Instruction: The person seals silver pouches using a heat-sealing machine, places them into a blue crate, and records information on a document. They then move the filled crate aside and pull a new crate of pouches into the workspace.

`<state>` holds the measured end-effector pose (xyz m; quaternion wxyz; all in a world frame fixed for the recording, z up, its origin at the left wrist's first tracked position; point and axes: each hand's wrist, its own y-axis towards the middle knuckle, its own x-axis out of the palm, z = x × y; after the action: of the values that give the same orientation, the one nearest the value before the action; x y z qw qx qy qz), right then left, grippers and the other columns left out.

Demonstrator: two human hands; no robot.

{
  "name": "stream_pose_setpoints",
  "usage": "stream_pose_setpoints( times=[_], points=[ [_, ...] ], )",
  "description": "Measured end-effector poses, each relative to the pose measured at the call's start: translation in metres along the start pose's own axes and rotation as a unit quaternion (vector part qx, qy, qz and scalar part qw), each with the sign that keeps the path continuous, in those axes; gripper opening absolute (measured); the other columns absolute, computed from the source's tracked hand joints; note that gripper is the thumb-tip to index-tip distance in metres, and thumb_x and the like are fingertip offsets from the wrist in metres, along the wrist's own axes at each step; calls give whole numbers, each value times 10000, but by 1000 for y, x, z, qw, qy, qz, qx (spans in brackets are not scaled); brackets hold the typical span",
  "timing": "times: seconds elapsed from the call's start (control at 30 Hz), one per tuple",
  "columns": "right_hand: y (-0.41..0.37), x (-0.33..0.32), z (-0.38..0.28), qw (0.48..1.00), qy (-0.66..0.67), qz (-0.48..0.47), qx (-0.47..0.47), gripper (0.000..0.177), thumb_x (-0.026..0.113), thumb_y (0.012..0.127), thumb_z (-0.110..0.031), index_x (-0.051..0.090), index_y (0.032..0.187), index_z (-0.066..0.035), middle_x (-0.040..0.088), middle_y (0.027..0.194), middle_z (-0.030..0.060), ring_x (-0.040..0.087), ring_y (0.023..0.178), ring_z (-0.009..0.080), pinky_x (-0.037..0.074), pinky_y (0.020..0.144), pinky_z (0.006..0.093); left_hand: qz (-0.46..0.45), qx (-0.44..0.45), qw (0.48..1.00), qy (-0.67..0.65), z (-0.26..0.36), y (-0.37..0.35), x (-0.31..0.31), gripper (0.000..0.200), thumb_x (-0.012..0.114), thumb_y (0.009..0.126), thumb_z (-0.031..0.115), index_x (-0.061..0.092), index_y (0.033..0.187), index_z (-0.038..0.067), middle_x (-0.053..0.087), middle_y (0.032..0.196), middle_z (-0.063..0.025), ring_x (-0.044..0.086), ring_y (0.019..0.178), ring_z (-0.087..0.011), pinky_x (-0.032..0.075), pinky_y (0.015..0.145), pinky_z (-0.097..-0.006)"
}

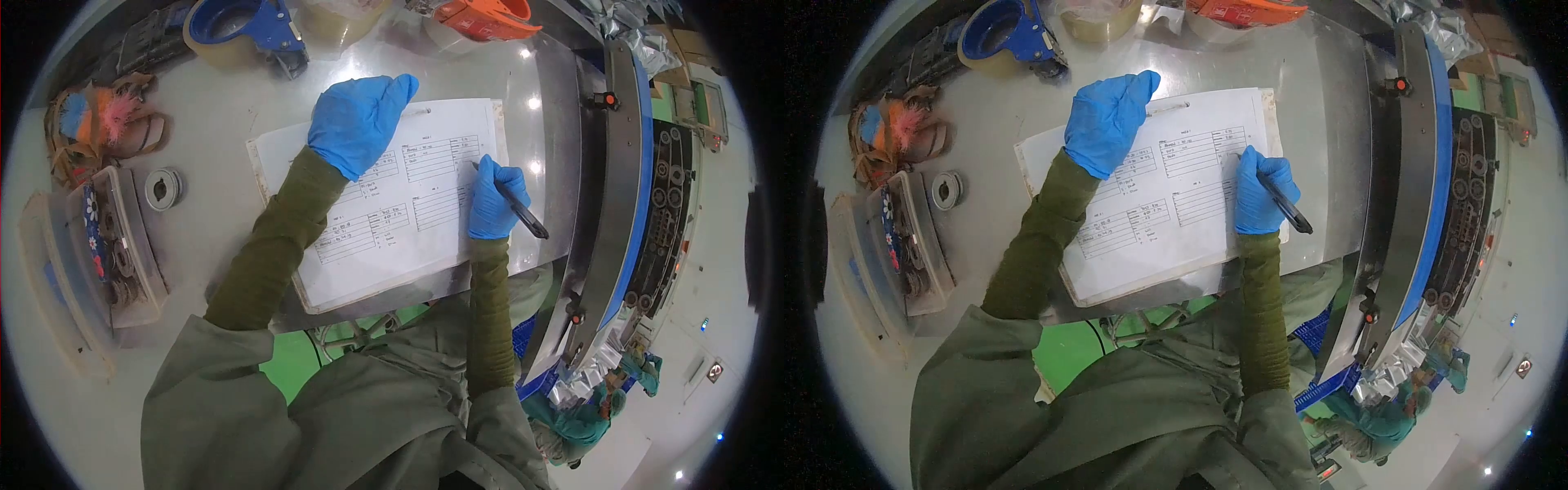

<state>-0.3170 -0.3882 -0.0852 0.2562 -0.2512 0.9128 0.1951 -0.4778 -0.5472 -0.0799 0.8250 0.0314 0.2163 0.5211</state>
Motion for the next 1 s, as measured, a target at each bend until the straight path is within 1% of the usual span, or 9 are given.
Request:
stream_pose_setpoints(
  times=[0.13,0.23,0.3,0.4,0.6,0.7,0.83,0.9,1.0],
  points=[
    [0,1,-4,999,40,1,9,230,653,784,-46,487,626,-26,592,658,68,584,647,118,491,638,271,0,5,1000,4,-1,0,0,403,494,910,301,542,636,8,467,491,-77,426,446,-161,356,465,-321],
    [-1,2,2,1000,24,13,-11,233,688,756,-84,503,625,-30,593,619,46,505,568,67,459,575,247,-9,-8,1000,10,-1,0,-1,399,497,909,296,541,633,11,458,488,-73,417,446,-155,348,462,-319],
    [-3,2,5,995,89,38,-11,224,689,756,-82,508,633,-33,597,618,42,506,561,66,461,567,240,-10,-7,1000,4,-2,0,0,397,501,908,294,540,632,11,452,487,-70,414,448,-155,345,462,-318],
    [-8,-3,7,995,70,-21,-62,230,693,755,-82,503,631,-43,598,610,35,507,553,62,460,551,236,1,5,1000,10,-3,0,1,398,503,906,291,535,627,10,444,485,-67,404,448,-154,343,462,-317],
    [-9,-6,4,997,67,-34,-27,259,698,756,-92,478,624,-56,584,595,27,490,551,48,456,541,231,2,-2,1000,3,0,0,1,396,507,904,282,528,618,9,435,483,-65,388,449,-153,336,462,-318],
    [-9,-5,3,997,47,-29,-55,263,703,754,-99,477,626,-58,581,595,24,486,556,45,454,536,229,4,-2,1000,4,0,0,1,389,510,902,280,533,624,8,440,486,-67,398,452,-154,342,466,-318],
    [-8,-3,10,997,59,-25,-34,257,706,751,-103,485,630,-55,585,594,28,496,552,50,454,534,229,-12,-15,1000,2,1,0,-1,384,509,902,283,545,639,6,445,490,-69,409,456,-156,351,471,-318],
    [-7,-3,9,997,39,-25,-63,250,705,751,-106,492,632,-51,593,593,38,506,546,57,456,534,230,-16,-31,999,8,1,0,-1,423,472,895,362,578,646,37,551,597,-168,520,546,-337,393,515,-422],
    [-7,-7,0,998,-4,-42,-52,248,702,753,-114,497,629,-51,599,593,46,512,539,60,457,532,233,-26,-37,999,17,4,0,-3,426,461,898,368,592,662,39,559,608,-170,526,551,-336,397,520,-421]
  ],
)
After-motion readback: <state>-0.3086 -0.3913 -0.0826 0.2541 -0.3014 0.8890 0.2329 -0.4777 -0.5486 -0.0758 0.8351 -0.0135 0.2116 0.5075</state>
